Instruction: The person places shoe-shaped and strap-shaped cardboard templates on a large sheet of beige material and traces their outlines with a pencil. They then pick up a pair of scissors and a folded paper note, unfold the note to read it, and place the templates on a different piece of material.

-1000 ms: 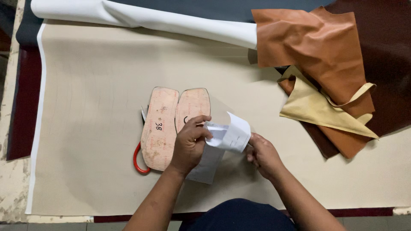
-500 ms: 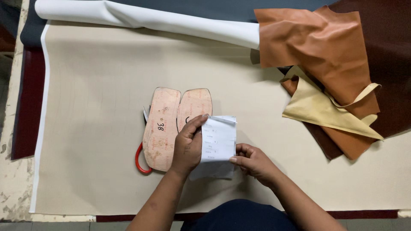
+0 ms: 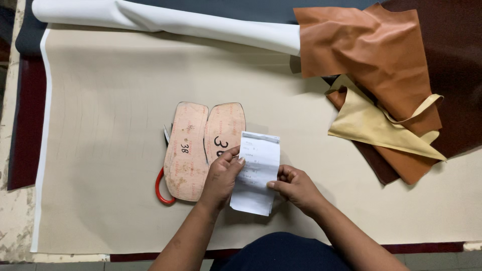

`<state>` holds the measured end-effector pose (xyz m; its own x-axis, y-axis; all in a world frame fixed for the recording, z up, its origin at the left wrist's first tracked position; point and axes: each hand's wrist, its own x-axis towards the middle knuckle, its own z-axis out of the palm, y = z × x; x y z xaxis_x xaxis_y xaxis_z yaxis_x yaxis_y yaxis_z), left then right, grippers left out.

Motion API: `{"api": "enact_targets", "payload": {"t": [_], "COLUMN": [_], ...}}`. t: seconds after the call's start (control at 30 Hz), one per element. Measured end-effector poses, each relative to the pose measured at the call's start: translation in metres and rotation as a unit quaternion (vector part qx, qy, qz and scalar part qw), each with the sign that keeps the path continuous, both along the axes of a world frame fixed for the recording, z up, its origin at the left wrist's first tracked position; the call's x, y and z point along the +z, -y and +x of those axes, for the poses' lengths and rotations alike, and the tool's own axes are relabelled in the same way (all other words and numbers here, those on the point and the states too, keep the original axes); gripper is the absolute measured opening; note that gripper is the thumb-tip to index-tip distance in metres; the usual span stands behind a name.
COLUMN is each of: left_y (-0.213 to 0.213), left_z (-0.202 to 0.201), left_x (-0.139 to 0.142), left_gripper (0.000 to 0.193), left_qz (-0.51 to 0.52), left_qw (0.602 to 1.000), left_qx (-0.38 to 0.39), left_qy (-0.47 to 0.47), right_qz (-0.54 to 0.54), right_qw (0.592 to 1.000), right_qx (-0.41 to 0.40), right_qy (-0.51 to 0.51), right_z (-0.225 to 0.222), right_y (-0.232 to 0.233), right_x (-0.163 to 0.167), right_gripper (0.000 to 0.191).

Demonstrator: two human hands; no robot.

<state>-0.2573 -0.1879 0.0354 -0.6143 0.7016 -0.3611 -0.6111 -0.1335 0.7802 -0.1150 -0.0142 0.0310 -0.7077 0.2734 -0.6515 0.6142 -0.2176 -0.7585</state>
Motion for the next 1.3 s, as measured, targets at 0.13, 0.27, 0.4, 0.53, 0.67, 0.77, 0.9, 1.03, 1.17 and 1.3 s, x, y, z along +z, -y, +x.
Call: {"api": "enact_targets", "payload": {"t": [0.13,0.27,0.4,0.53,0.67,0.77,0.9,1.03,1.17,1.3], "left_y": [-0.002,-0.002,-0.004,-0.003,-0.003,-0.002,-0.002,-0.004,-0.006,-0.006], "left_z": [0.005,0.004,0.0,-0.004,-0.008,-0.011,-0.013,-0.012,-0.01,-0.007], "left_x": [-0.009,-0.014,-0.019,-0.028,-0.042,-0.051,-0.052,-0.043,-0.041,-0.05], "left_gripper": [0.042,0.038,0.042,0.063,0.065,0.063,0.058,0.053,0.047,0.044], "left_qz": [0.011,0.03,0.054,0.023,0.017,0.006,-0.005,-0.059,-0.04,-0.014], "left_qw": [1.0,0.997,0.993,0.998,0.999,1.0,0.999,0.996,0.996,0.999], "left_qx": [0.022,0.056,0.072,0.027,0.023,0.016,0.008,0.009,0.022,0.026], "left_qy": [0.004,0.031,0.07,0.051,0.035,0.022,0.038,0.065,0.071,0.034], "right_qz": [-0.003,0.003,0.0,0.052,0.288,0.442,0.601,0.676,0.72,0.723], "right_qw": [1.0,0.998,0.998,0.996,0.956,0.893,0.799,0.735,0.689,0.684], "right_qx": [0.003,0.04,0.046,0.037,0.065,0.023,0.013,0.023,0.017,0.007], "right_qy": [0.009,0.038,0.043,0.061,0.007,-0.084,-0.022,-0.049,-0.079,-0.094], "right_z": [0.0,0.002,0.004,0.002,0.003,0.011,0.026,0.037,0.042,0.044], "right_y": [0.0,0.002,0.005,0.002,-0.013,-0.039,-0.073,-0.085,-0.086,-0.087], "right_x": [0.0,0.0,-0.004,-0.012,-0.018,-0.018,-0.017,-0.029,-0.043,-0.047], "right_gripper": [0.034,0.033,0.032,0.034,0.032,0.029,0.03,0.033,0.03,0.03]}}
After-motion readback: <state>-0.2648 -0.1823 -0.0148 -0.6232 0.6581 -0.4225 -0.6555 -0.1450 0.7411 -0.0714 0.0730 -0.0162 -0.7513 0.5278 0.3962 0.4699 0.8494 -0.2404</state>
